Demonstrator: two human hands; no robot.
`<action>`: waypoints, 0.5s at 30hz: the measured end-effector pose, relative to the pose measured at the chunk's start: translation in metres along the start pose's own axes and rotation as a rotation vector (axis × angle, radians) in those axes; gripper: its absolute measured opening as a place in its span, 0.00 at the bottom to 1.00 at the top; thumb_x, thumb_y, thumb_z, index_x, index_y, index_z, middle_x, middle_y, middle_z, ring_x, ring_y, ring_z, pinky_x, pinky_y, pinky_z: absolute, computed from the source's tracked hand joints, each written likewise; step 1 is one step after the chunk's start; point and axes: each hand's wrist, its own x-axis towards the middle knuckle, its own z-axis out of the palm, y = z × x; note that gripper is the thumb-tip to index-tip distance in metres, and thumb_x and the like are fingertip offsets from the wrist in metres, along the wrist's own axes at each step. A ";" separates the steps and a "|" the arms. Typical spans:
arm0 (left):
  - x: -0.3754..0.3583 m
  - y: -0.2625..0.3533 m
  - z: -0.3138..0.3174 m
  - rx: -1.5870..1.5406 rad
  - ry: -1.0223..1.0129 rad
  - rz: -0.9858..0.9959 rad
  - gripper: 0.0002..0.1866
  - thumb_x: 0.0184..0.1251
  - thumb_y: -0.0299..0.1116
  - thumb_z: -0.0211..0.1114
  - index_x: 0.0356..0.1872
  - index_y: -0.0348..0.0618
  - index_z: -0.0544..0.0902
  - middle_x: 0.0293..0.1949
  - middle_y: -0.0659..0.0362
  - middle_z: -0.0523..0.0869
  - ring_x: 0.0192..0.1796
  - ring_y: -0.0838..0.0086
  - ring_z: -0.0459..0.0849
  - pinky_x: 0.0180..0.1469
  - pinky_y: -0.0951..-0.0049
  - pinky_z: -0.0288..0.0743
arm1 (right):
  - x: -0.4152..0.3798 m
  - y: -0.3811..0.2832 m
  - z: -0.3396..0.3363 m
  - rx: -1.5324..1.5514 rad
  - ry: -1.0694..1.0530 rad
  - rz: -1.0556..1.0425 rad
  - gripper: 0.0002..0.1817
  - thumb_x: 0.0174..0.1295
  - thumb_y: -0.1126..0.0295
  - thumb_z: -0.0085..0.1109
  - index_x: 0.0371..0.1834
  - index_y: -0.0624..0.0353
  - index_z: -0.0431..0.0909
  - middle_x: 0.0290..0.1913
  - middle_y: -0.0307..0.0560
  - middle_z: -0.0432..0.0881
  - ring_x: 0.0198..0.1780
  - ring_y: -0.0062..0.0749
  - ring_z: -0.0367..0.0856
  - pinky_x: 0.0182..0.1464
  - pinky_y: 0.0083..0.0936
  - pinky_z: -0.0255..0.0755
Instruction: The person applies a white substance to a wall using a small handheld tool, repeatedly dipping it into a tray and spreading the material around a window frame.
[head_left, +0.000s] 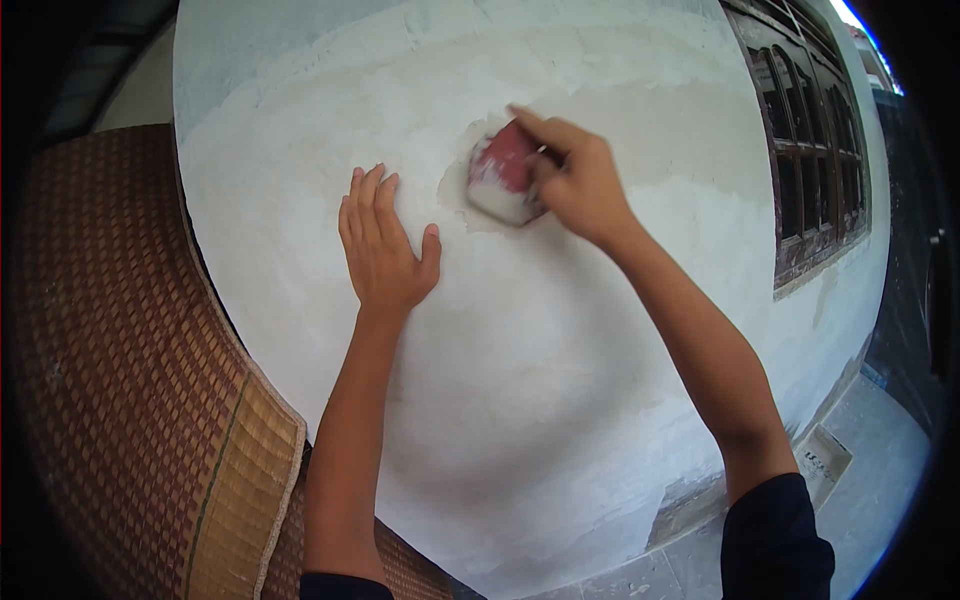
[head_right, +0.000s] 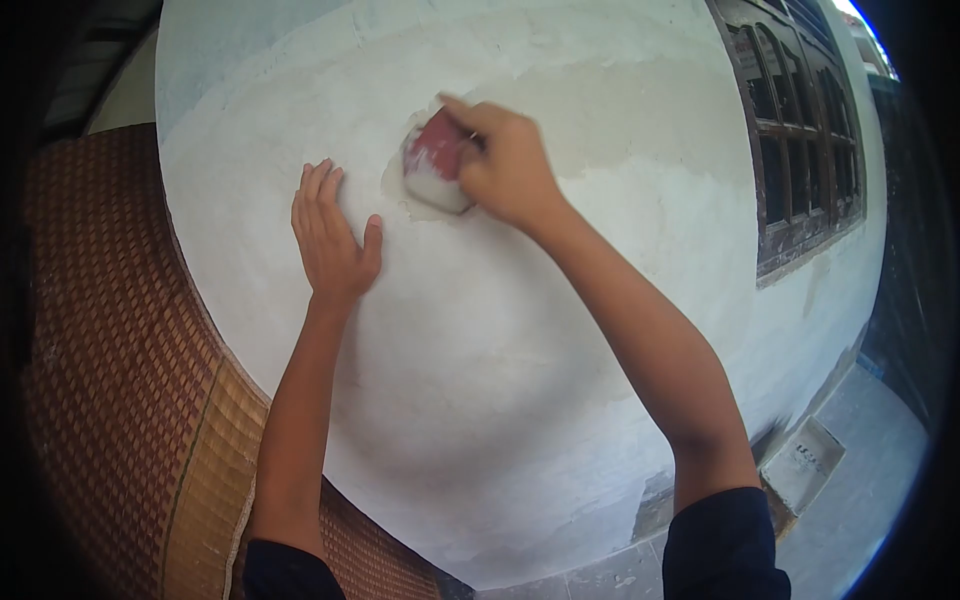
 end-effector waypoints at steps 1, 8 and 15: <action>-0.001 0.000 0.000 0.007 -0.012 -0.011 0.34 0.61 0.36 0.63 0.67 0.34 0.65 0.70 0.45 0.67 0.75 0.47 0.60 0.74 0.47 0.52 | -0.003 -0.010 0.003 -0.060 -0.172 0.019 0.27 0.49 0.81 0.53 0.58 0.64 0.81 0.41 0.63 0.84 0.45 0.51 0.84 0.53 0.35 0.76; 0.000 -0.001 0.000 0.007 -0.014 -0.008 0.34 0.61 0.36 0.63 0.67 0.34 0.65 0.70 0.45 0.68 0.75 0.47 0.60 0.74 0.46 0.51 | 0.019 0.013 -0.006 -0.017 0.234 0.109 0.29 0.50 0.82 0.53 0.60 0.61 0.81 0.40 0.57 0.85 0.38 0.41 0.84 0.46 0.31 0.77; -0.002 -0.001 0.000 0.016 -0.017 -0.023 0.33 0.62 0.38 0.62 0.67 0.34 0.66 0.69 0.45 0.68 0.75 0.47 0.61 0.74 0.46 0.51 | 0.030 0.021 -0.003 -0.159 0.284 0.088 0.27 0.56 0.83 0.48 0.62 0.63 0.79 0.41 0.54 0.85 0.42 0.36 0.84 0.50 0.28 0.77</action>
